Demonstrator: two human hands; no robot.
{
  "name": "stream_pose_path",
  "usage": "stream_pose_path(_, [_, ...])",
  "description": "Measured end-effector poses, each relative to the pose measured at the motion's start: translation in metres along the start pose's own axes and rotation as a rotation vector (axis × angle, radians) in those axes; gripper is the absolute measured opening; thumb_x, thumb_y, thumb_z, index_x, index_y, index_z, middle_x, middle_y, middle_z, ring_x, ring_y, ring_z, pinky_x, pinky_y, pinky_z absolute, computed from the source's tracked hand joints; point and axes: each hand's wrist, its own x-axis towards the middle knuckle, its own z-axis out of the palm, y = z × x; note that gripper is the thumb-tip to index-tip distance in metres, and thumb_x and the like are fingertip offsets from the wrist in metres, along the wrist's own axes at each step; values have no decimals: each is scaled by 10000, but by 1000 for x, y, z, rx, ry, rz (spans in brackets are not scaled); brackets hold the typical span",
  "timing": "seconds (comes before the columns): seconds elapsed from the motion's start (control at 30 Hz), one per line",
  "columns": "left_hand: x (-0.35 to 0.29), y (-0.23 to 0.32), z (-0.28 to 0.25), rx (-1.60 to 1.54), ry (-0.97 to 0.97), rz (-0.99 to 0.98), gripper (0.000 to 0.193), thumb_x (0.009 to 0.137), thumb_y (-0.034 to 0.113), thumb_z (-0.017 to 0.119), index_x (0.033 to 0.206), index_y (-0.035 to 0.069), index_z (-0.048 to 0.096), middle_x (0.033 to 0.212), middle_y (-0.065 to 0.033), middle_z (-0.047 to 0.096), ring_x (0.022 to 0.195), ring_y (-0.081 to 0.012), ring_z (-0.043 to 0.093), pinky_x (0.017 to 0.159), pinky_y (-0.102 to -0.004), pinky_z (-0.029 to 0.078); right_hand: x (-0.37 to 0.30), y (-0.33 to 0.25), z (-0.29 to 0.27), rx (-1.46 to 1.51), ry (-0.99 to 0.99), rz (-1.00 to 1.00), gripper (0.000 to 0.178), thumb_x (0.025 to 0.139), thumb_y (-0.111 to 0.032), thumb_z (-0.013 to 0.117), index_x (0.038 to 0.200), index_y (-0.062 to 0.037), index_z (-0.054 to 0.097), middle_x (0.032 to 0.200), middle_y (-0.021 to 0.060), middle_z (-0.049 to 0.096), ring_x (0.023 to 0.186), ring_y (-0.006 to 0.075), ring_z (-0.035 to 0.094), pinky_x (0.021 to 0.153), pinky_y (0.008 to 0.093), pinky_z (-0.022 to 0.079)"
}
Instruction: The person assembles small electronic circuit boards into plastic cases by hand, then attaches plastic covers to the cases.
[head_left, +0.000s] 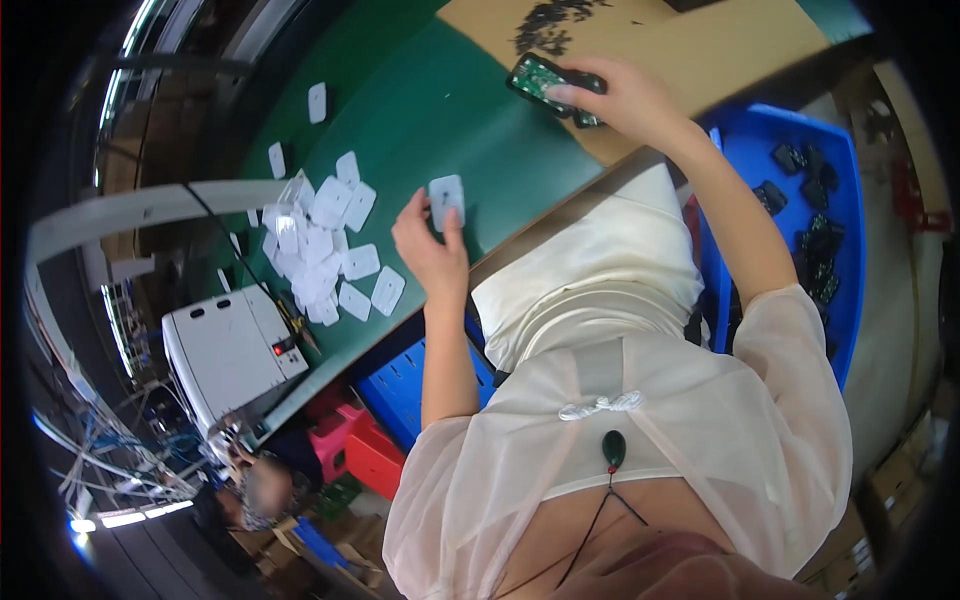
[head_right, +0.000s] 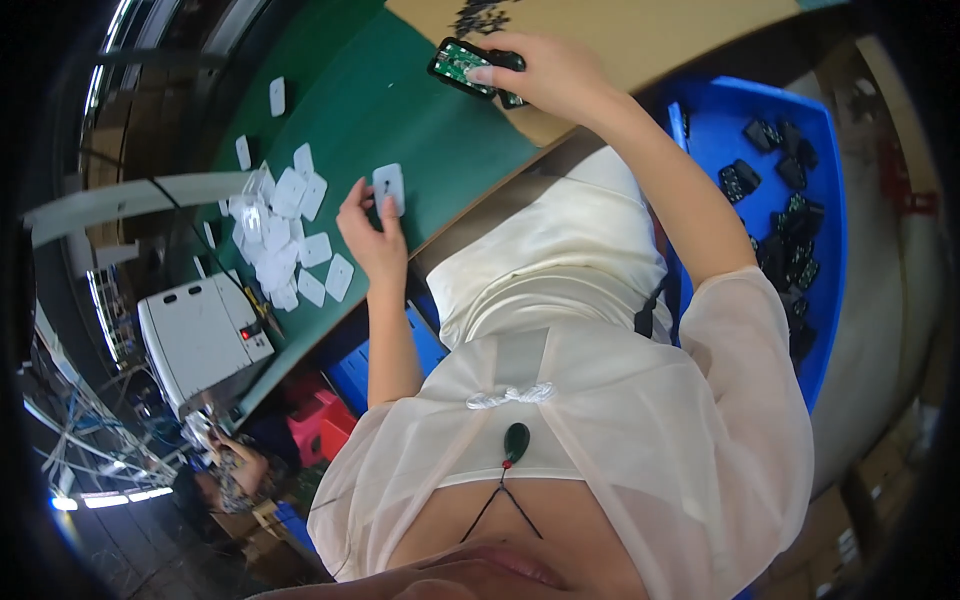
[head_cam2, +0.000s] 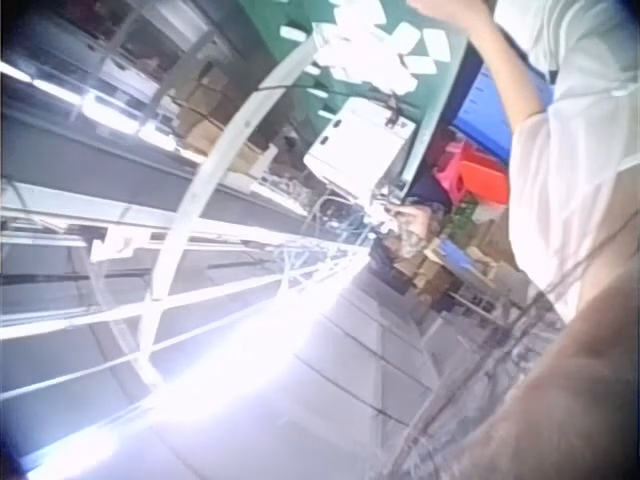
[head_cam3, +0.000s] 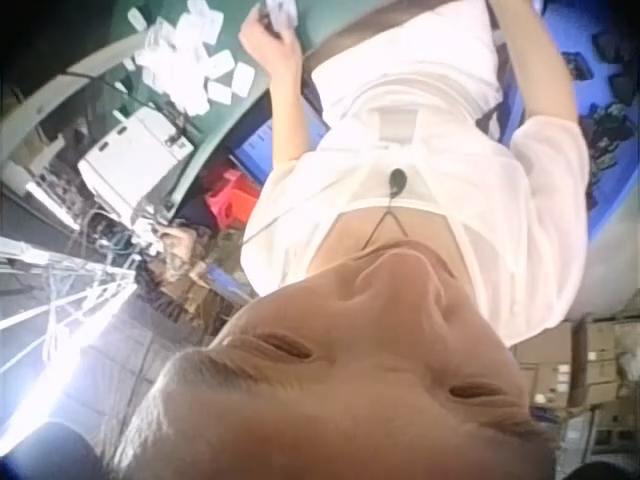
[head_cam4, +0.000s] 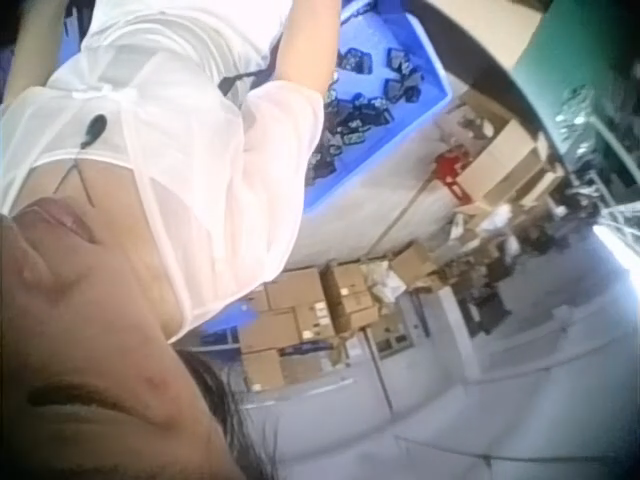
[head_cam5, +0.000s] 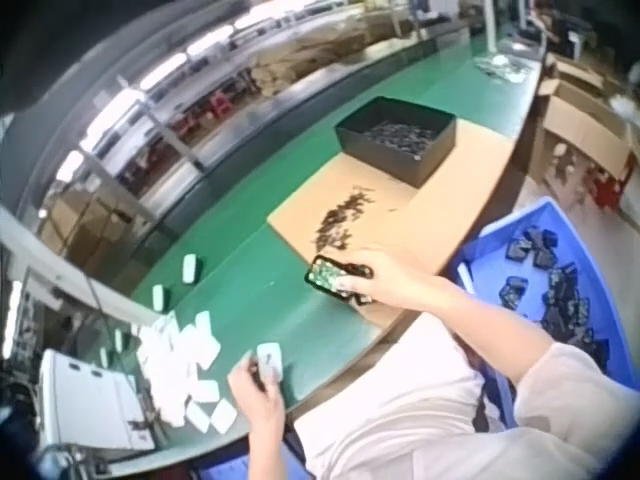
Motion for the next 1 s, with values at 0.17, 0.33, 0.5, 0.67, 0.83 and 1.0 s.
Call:
stream_pose_path(0.17, [-3,2,2,52,-27,-24,570,710,252,720,1176,30,478,1082,-132,517,997,-312,463,839,-415,366,46,-15,50,-375,-38,-189,462,786,-385,623,1224,-279,523,961,90,579,822,277,594,713,356,469])
stream_pose_path(0.33, [-3,4,-1,70,36,-7,584,692,235,739,1175,31,483,1017,-110,533,916,-273,480,799,-374,393,42,-23,72,-647,268,-469,709,733,-311,671,1358,-326,338,943,115,544,823,240,556,699,364,401])
stream_pose_path(0.5, [-7,9,-11,31,-25,-18,597,679,206,743,1189,45,478,1071,-121,513,983,-296,459,852,-388,376,9,-22,74,-840,439,-591,781,696,-319,688,1379,-318,310,948,68,518,840,191,511,710,342,338])
stream_pose_path(0.67, [-11,6,-18,-67,-115,86,560,684,105,714,1190,56,479,1092,-128,511,1017,-310,453,874,-410,367,-11,-41,56,-764,81,-528,767,716,-210,683,1386,-232,310,1072,102,504,944,244,507,801,381,373])
stream_pose_path(0.83, [-13,9,-19,-186,-63,33,565,676,58,709,1192,58,480,1083,-128,526,1022,-316,451,879,-408,370,-30,-49,52,-426,-100,-603,693,734,-72,634,1359,-141,343,1186,134,476,1129,295,437,958,419,345])
stream_pose_path(1.0, [-18,2,-15,-219,-10,17,575,663,24,709,1190,53,481,1069,-126,544,1020,-318,456,878,-402,375,-34,-48,36,-512,-246,-626,455,742,26,574,1184,-65,518,1167,136,499,1117,298,452,917,382,391])
